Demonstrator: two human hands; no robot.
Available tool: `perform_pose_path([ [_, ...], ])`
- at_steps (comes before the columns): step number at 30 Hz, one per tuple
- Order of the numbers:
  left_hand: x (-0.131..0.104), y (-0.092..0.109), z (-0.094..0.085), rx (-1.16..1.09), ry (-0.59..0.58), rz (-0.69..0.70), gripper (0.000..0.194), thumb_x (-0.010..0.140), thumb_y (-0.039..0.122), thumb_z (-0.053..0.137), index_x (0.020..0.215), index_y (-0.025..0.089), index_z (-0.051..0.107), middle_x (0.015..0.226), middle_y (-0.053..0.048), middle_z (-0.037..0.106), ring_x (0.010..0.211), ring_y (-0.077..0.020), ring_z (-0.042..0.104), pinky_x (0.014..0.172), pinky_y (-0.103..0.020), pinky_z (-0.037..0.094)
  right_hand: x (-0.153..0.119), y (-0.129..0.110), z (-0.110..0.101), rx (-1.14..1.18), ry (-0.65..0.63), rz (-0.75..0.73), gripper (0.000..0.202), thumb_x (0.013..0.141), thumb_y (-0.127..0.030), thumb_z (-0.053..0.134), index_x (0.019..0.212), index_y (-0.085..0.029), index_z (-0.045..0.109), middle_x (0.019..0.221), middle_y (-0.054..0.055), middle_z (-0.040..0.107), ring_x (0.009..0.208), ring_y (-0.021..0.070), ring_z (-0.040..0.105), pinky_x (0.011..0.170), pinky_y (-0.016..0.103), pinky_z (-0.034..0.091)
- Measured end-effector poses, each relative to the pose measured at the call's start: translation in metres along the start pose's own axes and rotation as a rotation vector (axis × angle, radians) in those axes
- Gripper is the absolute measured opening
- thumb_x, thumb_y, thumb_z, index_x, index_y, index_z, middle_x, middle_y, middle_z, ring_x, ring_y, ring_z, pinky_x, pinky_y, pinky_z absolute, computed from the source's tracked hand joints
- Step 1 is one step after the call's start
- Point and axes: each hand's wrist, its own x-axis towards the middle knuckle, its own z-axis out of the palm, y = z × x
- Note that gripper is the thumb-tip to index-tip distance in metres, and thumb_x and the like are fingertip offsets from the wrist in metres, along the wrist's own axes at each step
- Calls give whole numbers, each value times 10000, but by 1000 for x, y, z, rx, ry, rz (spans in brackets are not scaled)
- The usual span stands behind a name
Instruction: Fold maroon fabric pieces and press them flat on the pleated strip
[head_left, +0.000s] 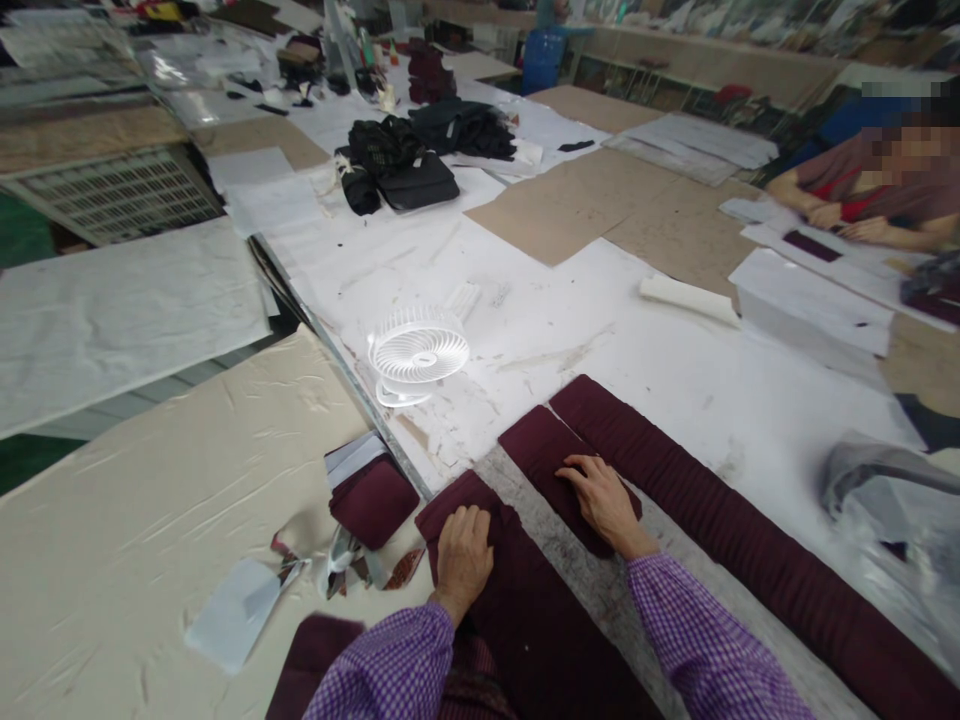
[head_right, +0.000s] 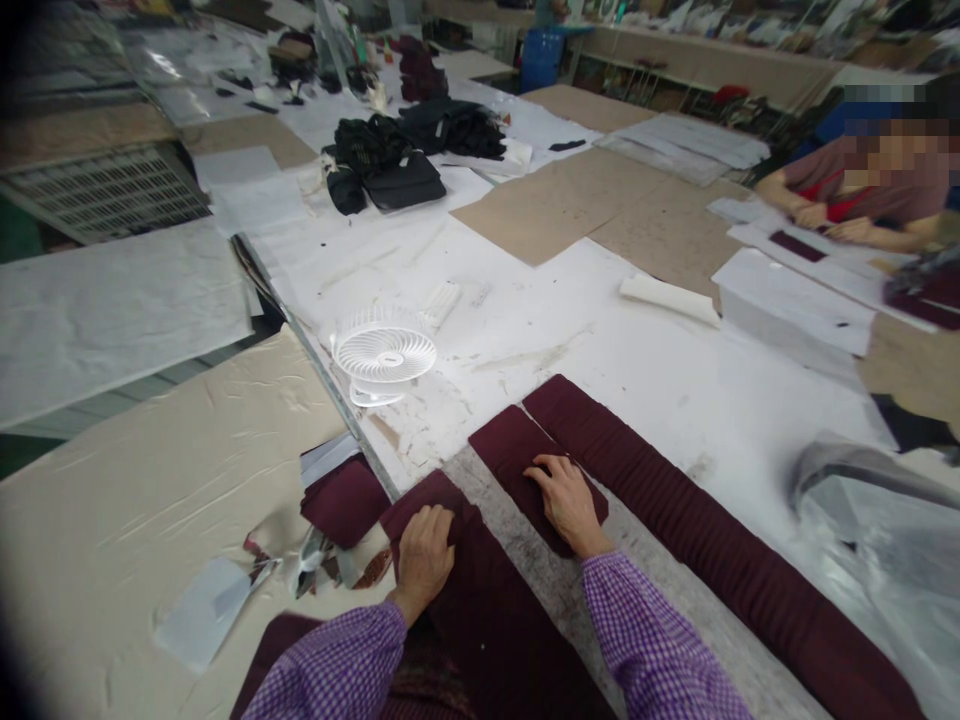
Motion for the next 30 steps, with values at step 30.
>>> perform_pose_path([
  [30, 1, 1, -3, -4, -25, -8, 382, 672, 68, 527, 1043, 145, 578, 1071, -101, 657, 1049, -273, 584, 941, -439, 463, -22, -4, 12, 23, 214, 244, 270, 900, -238, 464, 1113, -128, 589, 1172, 139, 578, 1066, 264, 528, 898, 430, 444],
])
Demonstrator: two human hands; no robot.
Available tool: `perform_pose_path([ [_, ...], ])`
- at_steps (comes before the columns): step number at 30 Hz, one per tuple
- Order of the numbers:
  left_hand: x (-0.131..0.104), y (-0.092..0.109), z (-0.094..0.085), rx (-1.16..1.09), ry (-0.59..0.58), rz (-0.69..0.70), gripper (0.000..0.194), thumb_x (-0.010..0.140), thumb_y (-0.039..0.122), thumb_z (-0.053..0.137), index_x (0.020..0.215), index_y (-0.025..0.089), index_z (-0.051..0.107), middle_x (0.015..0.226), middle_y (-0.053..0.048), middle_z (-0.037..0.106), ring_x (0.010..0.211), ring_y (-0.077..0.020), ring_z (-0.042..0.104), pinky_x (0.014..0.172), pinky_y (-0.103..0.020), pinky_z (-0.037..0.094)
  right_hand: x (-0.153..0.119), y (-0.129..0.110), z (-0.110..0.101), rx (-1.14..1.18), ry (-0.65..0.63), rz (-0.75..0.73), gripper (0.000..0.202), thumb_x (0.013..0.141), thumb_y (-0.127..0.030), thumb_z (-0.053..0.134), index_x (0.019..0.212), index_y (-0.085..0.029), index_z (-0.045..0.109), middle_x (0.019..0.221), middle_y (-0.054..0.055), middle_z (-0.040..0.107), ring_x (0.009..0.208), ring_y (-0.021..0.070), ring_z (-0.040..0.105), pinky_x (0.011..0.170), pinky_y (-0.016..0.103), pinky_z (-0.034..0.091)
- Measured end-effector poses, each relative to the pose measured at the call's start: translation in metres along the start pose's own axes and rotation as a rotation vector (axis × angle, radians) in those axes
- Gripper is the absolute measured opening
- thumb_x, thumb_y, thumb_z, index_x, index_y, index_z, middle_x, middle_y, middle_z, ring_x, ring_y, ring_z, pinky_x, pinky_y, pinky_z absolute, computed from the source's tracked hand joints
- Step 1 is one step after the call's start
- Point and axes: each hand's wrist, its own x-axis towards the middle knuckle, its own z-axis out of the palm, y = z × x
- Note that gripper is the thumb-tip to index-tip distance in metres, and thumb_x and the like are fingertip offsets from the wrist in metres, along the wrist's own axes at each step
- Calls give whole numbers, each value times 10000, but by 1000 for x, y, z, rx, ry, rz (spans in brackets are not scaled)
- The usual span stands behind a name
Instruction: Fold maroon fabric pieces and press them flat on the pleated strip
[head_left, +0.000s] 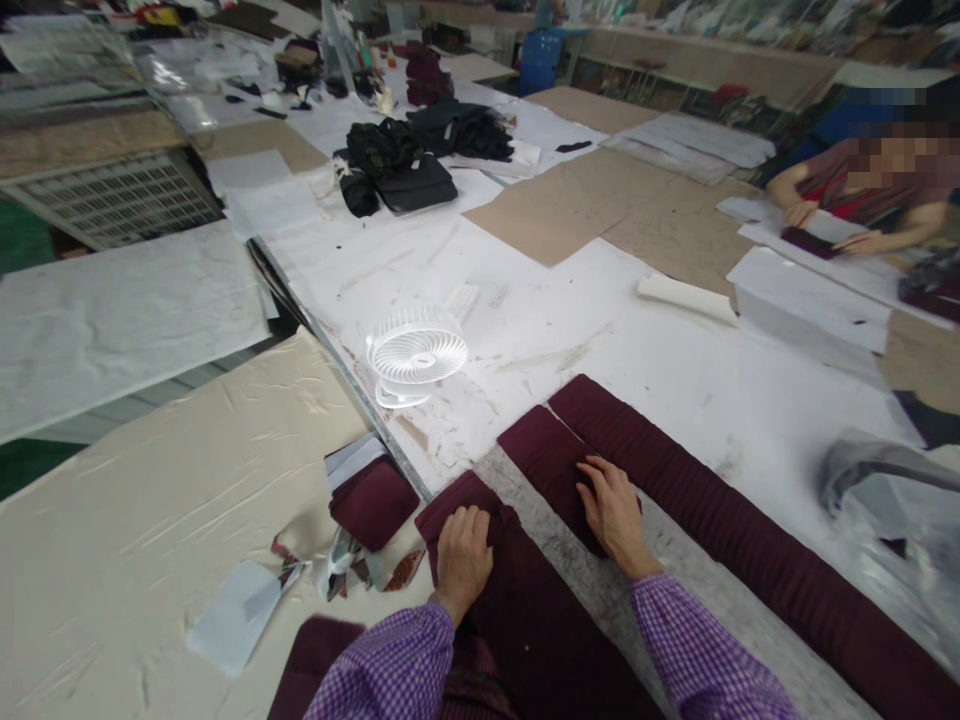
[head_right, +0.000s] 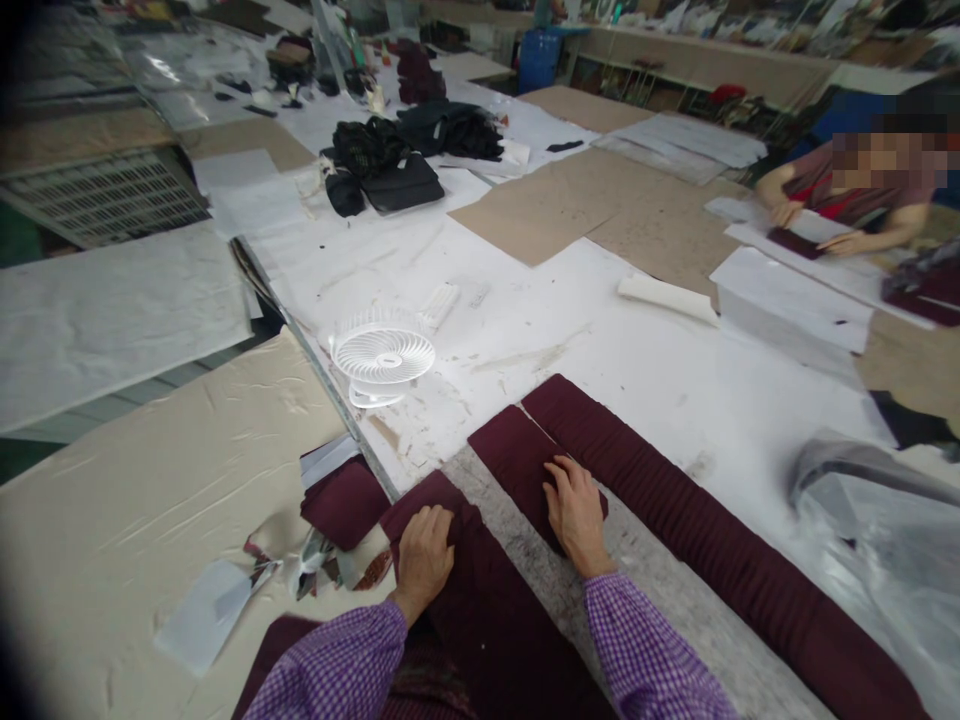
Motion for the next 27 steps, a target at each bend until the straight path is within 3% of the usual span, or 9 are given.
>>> perform_pose_path([
  [5, 0, 0, 1, 6, 4, 3, 376, 677, 63, 514, 1039, 143, 579, 1062, -107, 663, 1052, -279, 584, 935, -446, 462, -4, -6, -1, -75, -23, 46, 330, 899, -355, 481, 1145, -161, 584, 1161, 149, 583, 1012, 307, 520, 809, 444, 450],
  [12, -2, -1, 3, 6, 18, 7, 401, 665, 64, 523, 1054, 145, 581, 1081, -111, 667, 1055, -278, 592, 938, -443, 460, -3, -7, -12, -95, -43, 61, 356, 891, -414, 491, 1108, -157, 606, 1117, 145, 614, 997, 308, 543, 830, 437, 444],
  [14, -2, -2, 4, 12, 23, 4, 403, 664, 68, 529, 1055, 145, 584, 1086, -111, 667, 1055, -280, 593, 943, -439, 457, -1, -11, -8, -78, -37, 69, 399, 909, -419, 454, 1156, -133, 583, 1187, 168, 598, 1071, 315, 535, 882, 457, 429],
  [18, -1, -1, 5, 35, 23, 0, 395, 672, 67, 534, 1056, 142, 584, 1090, -116, 664, 1066, -276, 581, 949, -435, 446, 6, -29, 15, -5, -34, 72, 521, 939, -413, 387, 1357, -105, 424, 1467, 200, 372, 1363, 327, 296, 1070, 525, 256],
  [21, 1, -1, 0, 56, 2, 9, 351, 688, 79, 553, 1031, 144, 587, 1057, -106, 659, 1044, -266, 575, 930, -419, 447, 13, -41, 22, 76, -70, 118, 562, 930, -430, 426, 1386, -104, 389, 1495, 209, 321, 1398, 345, 220, 1097, 589, 165],
  [24, 3, -2, -6, 69, -43, 23, 268, 748, 137, 570, 1016, 136, 579, 993, -87, 639, 977, -239, 571, 877, -406, 453, 22, -38, -5, 185, -148, 171, 511, 914, -437, 493, 1341, -159, 451, 1442, 152, 424, 1334, 318, 365, 1070, 589, 264],
  [27, 5, -2, -10, 80, -86, 25, 203, 831, 240, 544, 1008, 142, 563, 946, -52, 600, 928, -207, 556, 825, -402, 453, 17, -21, -65, 309, -208, 201, 454, 963, -418, 401, 1350, -184, 443, 1390, 120, 499, 1239, 249, 500, 1027, 504, 389],
])
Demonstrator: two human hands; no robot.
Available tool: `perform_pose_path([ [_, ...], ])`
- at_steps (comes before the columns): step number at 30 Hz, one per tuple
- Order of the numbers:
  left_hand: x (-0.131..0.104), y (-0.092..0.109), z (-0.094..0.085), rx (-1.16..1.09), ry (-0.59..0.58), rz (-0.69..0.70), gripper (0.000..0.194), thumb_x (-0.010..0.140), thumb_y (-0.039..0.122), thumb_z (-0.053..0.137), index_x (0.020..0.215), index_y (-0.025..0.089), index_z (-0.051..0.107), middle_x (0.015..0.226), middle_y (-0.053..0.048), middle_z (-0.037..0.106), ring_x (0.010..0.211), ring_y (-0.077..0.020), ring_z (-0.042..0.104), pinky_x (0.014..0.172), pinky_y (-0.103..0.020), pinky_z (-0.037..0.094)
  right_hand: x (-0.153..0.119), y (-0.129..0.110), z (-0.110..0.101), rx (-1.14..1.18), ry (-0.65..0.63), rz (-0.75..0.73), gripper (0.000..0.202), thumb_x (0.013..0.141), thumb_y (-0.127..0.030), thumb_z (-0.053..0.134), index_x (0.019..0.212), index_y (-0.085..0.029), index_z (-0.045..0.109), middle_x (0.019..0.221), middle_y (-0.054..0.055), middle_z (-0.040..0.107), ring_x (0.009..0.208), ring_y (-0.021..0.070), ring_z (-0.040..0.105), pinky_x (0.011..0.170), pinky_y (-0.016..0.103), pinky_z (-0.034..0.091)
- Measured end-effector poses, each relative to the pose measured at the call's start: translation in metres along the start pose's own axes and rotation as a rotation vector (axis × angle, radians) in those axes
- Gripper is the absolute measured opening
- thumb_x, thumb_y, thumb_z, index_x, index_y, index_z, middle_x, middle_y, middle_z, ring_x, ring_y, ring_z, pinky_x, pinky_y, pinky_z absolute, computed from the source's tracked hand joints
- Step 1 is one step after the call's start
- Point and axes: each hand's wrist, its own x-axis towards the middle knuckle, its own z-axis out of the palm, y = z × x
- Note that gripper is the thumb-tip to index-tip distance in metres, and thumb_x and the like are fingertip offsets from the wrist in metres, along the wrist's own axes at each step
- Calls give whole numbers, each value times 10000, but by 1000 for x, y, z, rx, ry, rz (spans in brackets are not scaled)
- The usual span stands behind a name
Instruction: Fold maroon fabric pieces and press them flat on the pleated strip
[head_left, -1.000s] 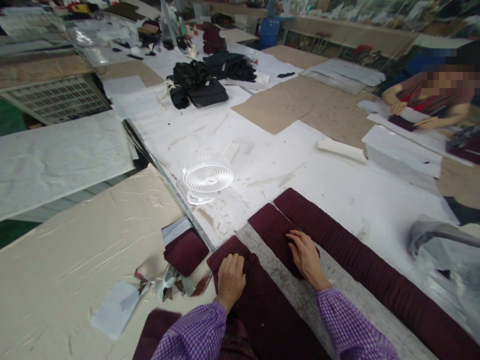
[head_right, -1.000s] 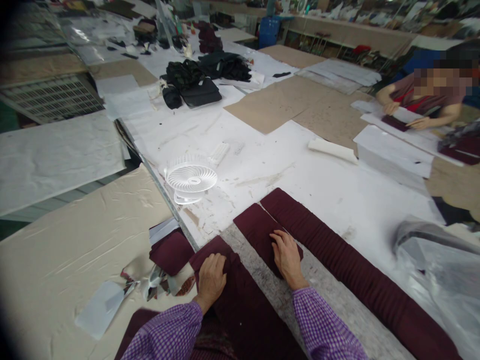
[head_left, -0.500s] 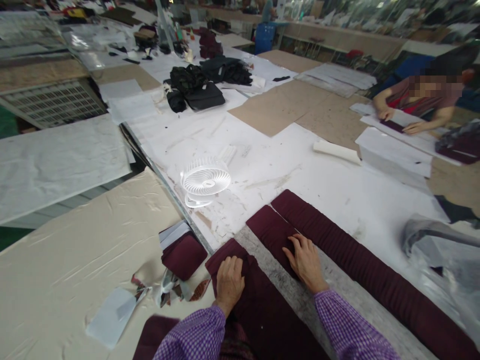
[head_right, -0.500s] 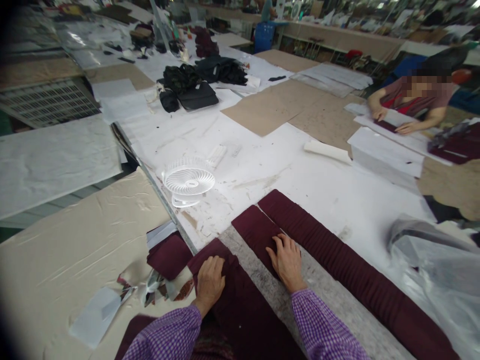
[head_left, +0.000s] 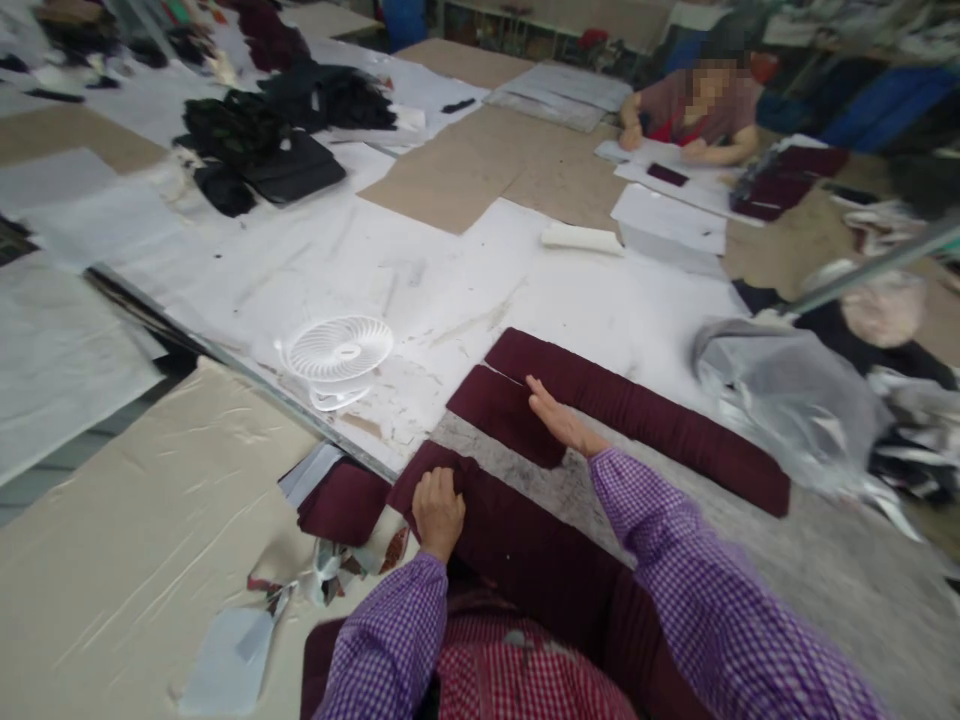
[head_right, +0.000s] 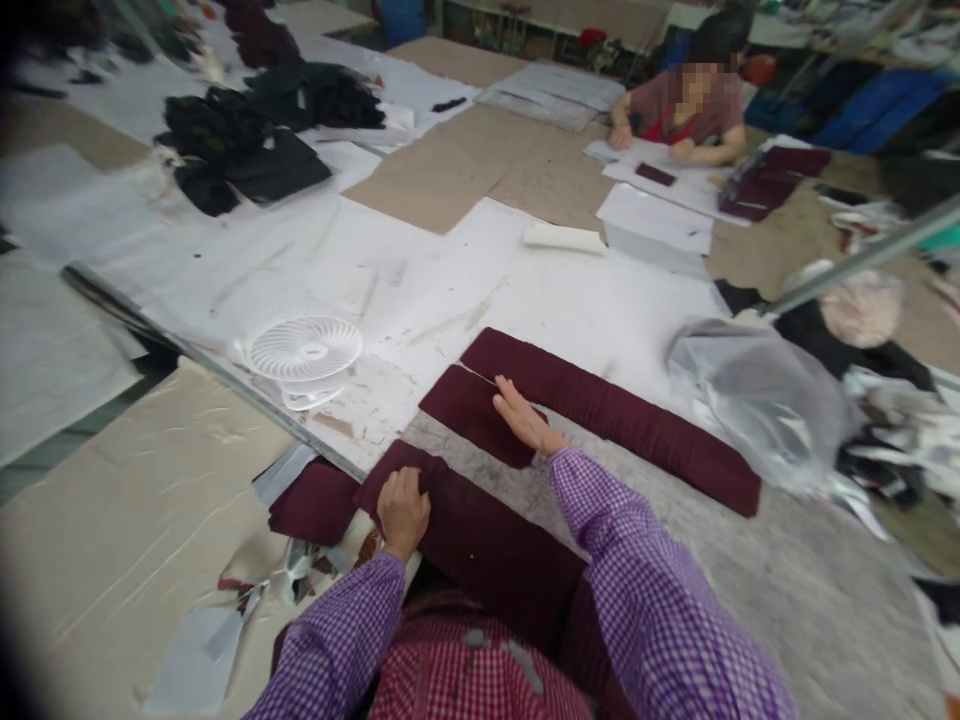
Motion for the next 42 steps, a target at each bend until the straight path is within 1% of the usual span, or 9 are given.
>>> perform_pose_path([
  [4, 2, 2, -1, 5, -9, 21, 207, 857, 304, 533, 991, 149, 562, 907, -33, 578, 890, -189, 551, 791, -385, 457, -63, 0, -79, 76, 35, 70, 486, 976, -456, 302, 1404, -242, 380, 1394, 38, 519, 1255, 184, 496, 1044, 374, 413],
  [7, 2, 3, -3, 6, 20, 34, 207, 861, 314, 532, 976, 145, 565, 893, -32, 577, 869, -182, 551, 776, -373, 456, -133, 3, -96, 53, 139, 171, 458, 961, -453, 322, 1343, -248, 472, 1354, 31, 559, 1236, 208, 518, 1049, 389, 407],
  [11, 0, 2, -3, 7, 58, 42, 230, 869, 340, 522, 992, 150, 564, 926, -36, 584, 879, -181, 556, 784, -379, 462, -225, 22, -61, -21, 298, 336, 474, 952, -428, 300, 1260, -171, 555, 1268, 127, 620, 1166, 268, 578, 1001, 473, 445],
  [15, 0, 2, -2, -2, 65, 37, 248, 873, 353, 520, 1007, 151, 570, 950, -40, 599, 892, -182, 572, 795, -391, 478, -281, 29, -5, -78, 422, 439, 496, 962, -389, 262, 1293, -119, 515, 1303, 178, 581, 1211, 270, 542, 999, 477, 449],
  [21, 0, 1, -8, -64, 26, 10, 268, 876, 350, 527, 1046, 148, 574, 996, -52, 618, 914, -185, 594, 809, -406, 502, -284, 7, 67, -156, 498, 433, 548, 961, -379, 298, 1425, -89, 336, 1519, 176, 279, 1424, 285, 171, 1132, 566, 161],
  [27, 2, -4, -33, -214, -81, 3, 290, 885, 376, 512, 1053, 150, 581, 968, -47, 634, 844, -164, 611, 773, -383, 518, -273, 2, 110, -104, 506, 409, 608, 925, -482, 409, 1400, -104, 395, 1494, 185, 333, 1407, 310, 224, 1139, 561, 107],
  [33, 1, -25, -75, -412, -114, -40, 324, 893, 410, 485, 1061, 154, 591, 1024, -63, 649, 915, -180, 620, 840, -417, 503, -289, 19, 77, 88, 607, 406, 566, 963, -522, 284, 1435, -213, 326, 1461, 131, 417, 1306, 260, 433, 1078, 528, 312],
  [38, -8, -43, -117, -551, -89, -114, 372, 897, 422, 443, 1064, 134, 609, 1074, -116, 662, 1011, -225, 607, 925, -453, 450, -322, 35, 33, 142, 748, 477, 563, 992, -415, 49, 1490, -185, 173, 1532, 101, 291, 1391, 203, 287, 1120, 440, 294],
  [42, -14, -50, -139, -674, -57, -203, 476, 842, 500, 443, 1057, 124, 640, 1058, -166, 681, 1009, -304, 606, 929, -462, 434, -334, 38, 38, 55, 772, 546, 595, 975, -416, 95, 1466, -126, 263, 1491, 129, 367, 1385, 197, 303, 1124, 429, 278],
])
